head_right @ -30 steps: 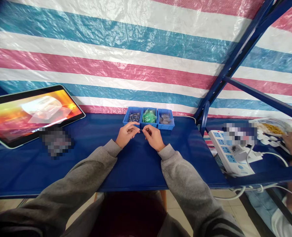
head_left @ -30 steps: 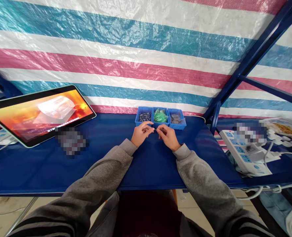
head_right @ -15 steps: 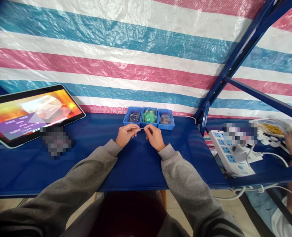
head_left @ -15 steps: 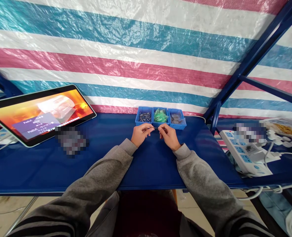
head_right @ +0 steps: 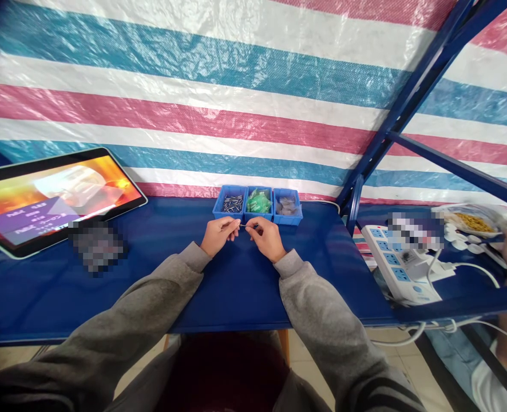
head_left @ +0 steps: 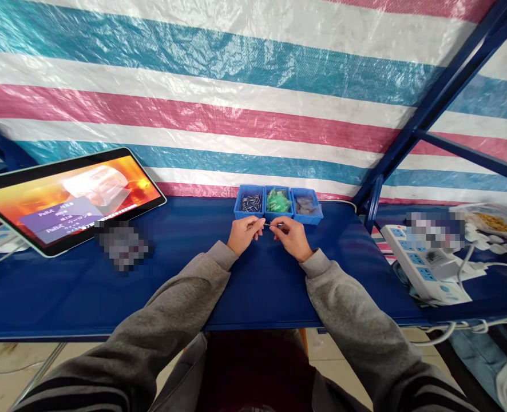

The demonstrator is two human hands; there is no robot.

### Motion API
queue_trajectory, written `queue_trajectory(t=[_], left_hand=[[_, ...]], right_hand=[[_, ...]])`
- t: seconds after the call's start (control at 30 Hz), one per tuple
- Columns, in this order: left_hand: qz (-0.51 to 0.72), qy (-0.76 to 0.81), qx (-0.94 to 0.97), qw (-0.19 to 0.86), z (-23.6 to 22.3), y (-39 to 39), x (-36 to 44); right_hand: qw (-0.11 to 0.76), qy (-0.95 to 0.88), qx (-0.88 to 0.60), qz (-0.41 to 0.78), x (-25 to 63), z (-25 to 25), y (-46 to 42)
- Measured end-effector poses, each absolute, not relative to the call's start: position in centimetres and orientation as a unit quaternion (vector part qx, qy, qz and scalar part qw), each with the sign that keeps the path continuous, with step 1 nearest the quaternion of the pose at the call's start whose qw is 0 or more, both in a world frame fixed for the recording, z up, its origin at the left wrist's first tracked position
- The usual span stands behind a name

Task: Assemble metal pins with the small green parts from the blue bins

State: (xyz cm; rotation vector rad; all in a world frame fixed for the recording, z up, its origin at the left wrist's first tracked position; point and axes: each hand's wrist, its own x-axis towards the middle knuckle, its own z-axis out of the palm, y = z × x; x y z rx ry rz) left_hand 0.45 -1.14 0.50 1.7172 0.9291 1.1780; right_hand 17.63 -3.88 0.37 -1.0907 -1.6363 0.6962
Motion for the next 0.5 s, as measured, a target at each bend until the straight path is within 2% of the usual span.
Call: queue_trajectory(t=[0.5], left_hand=[[0.470,0.368,0.684,0.420,0.47,-1.02,0.53]], right_hand=[[0.513,-0.659,-0.467,0.291,17.91,0.48,-3.85]])
